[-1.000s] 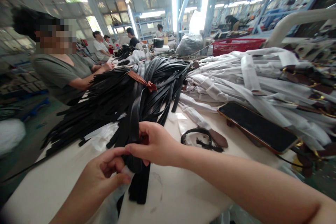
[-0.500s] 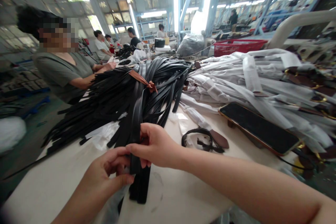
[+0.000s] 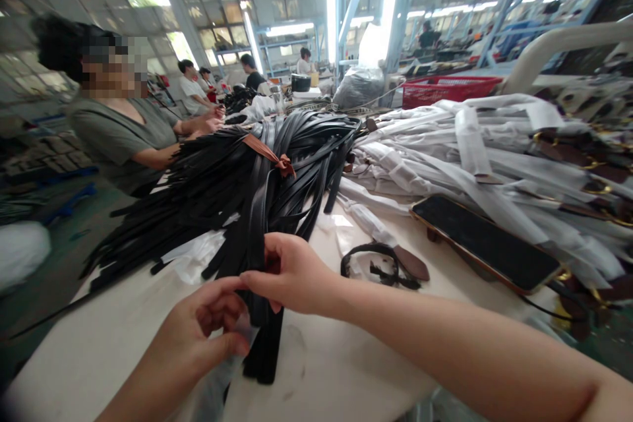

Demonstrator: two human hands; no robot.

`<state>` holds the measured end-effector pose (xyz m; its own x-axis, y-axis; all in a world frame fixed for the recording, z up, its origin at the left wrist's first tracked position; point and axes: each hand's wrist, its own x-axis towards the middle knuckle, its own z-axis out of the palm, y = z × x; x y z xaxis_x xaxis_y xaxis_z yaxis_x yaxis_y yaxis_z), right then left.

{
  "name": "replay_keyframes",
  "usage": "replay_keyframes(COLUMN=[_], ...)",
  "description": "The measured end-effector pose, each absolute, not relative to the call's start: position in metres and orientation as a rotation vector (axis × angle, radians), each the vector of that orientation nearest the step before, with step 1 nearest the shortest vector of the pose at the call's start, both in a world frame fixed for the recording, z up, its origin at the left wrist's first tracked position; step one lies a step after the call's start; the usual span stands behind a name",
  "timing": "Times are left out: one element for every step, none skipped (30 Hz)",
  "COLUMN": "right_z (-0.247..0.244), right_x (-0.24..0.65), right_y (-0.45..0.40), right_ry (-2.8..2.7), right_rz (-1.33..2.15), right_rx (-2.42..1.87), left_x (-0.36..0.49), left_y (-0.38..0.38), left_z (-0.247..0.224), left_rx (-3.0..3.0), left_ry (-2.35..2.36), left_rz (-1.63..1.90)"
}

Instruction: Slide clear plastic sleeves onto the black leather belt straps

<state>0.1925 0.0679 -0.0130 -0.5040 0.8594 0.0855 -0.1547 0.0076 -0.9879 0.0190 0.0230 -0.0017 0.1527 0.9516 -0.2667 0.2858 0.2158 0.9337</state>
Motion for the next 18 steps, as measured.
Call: replay_keyframes(right_z=[-0.014,-0.016,-0.017,-0.019,-0.020,-0.021,-0.021,-0.021,-0.021,-0.021,-0.021,-0.020,-0.020,-0.021,-0.021,-0.022,-0.024,-0.025], right_x=[0.192,0.191,0.190,0.189,0.188,0.187,0.186,0.185,0.184,0.184,0.183,0.183,0.182,0.181,0.180,0.179,0.178,0.179], right_y=[0.067,0.067,0.066,0.066,0.065,0.064,0.064,0.064,0.064,0.064,0.063,0.062,0.061,0.060,0.058,0.057,0.057,0.058], right_ry=[-1.484,-1.477,-1.463,-1.443,-1.416,-1.380,-1.335,-1.285,-1.237,-1.192,-1.150,-1.117,-1.093,-1.079,-1.075,-1.083,-1.109,-1.144], right_rz=[1.622,1.634,1.654,1.682,1.715,1.754,1.792,1.821,1.837,1.844,1.840,1.832,1.829,1.836,1.854,1.878,1.909,1.947], right_rx=[-0.760,-0.759,-0.753,-0.741,-0.730,-0.721,-0.719,-0.729,-0.754,-0.787,-0.824,-0.857,-0.884,-0.903,-0.920,-0.934,-0.948,-0.961], left_x=[0.019,0.019,0.019,0.018,0.018,0.017,0.016,0.016,0.015,0.015,0.014,0.014,0.014,0.014,0.014,0.014,0.014,0.014], left_y=[0.023,0.024,0.024,0.025,0.025,0.026,0.026,0.027,0.027,0.027,0.028,0.028,0.029,0.029,0.029,0.029,0.029,0.029], left_z=[-0.002,-0.003,-0.004,-0.005,-0.006,-0.007,-0.008,-0.010,-0.011,-0.012,-0.013,-0.014,-0.014,-0.015,-0.016,-0.016,-0.017,-0.018], left_rx=[1.295,1.297,1.299,1.297,1.287,1.271,1.252,1.232,1.215,1.207,1.207,1.208,1.210,1.206,1.193,1.179,1.166,1.155], left_ry=[1.360,1.361,1.358,1.346,1.330,1.311,1.295,1.289,1.298,1.318,1.342,1.363,1.380,1.387,1.382,1.373,1.360,1.343], left_rz=[0.745,0.738,0.729,0.725,0.721,0.723,0.733,0.752,0.769,0.782,0.788,0.793,0.797,0.808,0.823,0.840,0.852,0.859])
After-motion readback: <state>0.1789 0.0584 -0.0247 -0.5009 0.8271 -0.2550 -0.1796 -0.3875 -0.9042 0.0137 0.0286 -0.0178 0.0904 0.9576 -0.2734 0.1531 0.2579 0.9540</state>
